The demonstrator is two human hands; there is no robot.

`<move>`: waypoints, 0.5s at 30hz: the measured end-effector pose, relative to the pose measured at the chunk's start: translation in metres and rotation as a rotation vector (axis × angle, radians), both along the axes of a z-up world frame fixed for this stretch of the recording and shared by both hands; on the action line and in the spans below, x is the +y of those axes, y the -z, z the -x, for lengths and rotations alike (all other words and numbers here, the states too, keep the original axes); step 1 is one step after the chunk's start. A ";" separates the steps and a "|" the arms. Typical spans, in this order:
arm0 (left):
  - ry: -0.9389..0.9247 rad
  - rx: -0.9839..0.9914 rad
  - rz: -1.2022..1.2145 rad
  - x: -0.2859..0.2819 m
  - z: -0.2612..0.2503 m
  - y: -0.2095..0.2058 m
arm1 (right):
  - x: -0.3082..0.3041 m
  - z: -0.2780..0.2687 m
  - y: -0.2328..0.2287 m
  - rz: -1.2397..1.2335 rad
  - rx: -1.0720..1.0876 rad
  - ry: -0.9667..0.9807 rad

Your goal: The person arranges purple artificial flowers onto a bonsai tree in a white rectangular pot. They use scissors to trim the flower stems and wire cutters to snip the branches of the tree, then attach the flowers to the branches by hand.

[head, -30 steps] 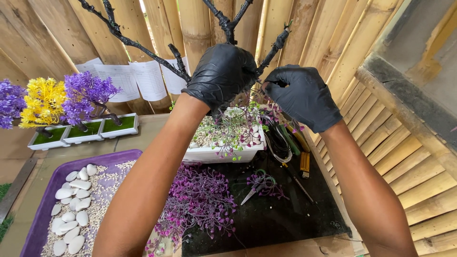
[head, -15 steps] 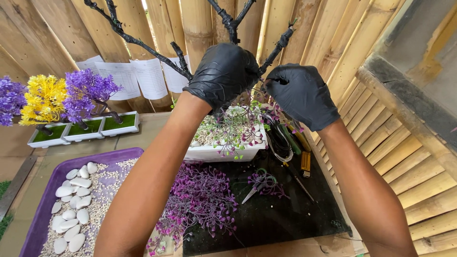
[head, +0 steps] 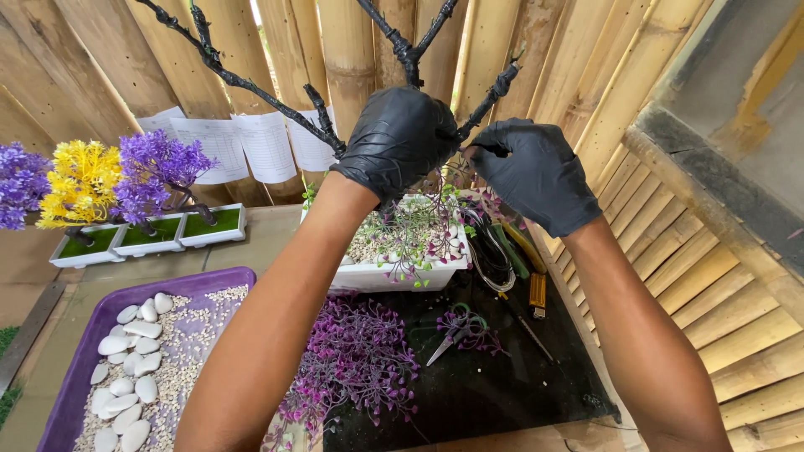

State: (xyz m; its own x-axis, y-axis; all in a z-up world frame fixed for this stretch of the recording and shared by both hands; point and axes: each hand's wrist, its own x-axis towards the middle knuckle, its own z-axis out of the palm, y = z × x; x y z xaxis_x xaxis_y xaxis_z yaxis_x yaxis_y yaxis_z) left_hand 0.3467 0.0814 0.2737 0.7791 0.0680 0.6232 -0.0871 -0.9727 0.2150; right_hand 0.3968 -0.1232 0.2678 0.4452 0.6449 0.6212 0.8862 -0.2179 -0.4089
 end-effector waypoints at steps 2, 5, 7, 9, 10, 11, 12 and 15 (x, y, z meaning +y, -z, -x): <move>0.008 0.014 -0.003 -0.001 0.001 0.000 | -0.001 0.002 -0.002 0.030 0.031 0.023; -0.049 0.021 -0.064 0.002 0.007 -0.002 | 0.002 0.006 -0.002 0.004 0.020 0.017; -0.051 0.007 -0.089 0.002 0.008 -0.002 | 0.004 0.002 0.000 0.002 0.021 0.032; -0.054 -0.008 -0.113 0.002 0.006 0.000 | 0.006 0.001 0.002 0.001 0.021 0.045; -0.049 -0.017 -0.079 0.002 0.003 0.002 | 0.007 0.001 0.002 0.005 0.024 0.071; -0.045 -0.025 -0.045 0.002 0.001 0.003 | 0.008 0.002 0.003 0.008 0.028 0.096; -0.045 -0.025 -0.044 0.000 0.005 0.004 | 0.009 0.003 0.005 0.009 0.028 0.095; -0.013 -0.042 -0.065 -0.002 0.008 0.003 | 0.013 0.001 0.007 0.017 0.023 0.123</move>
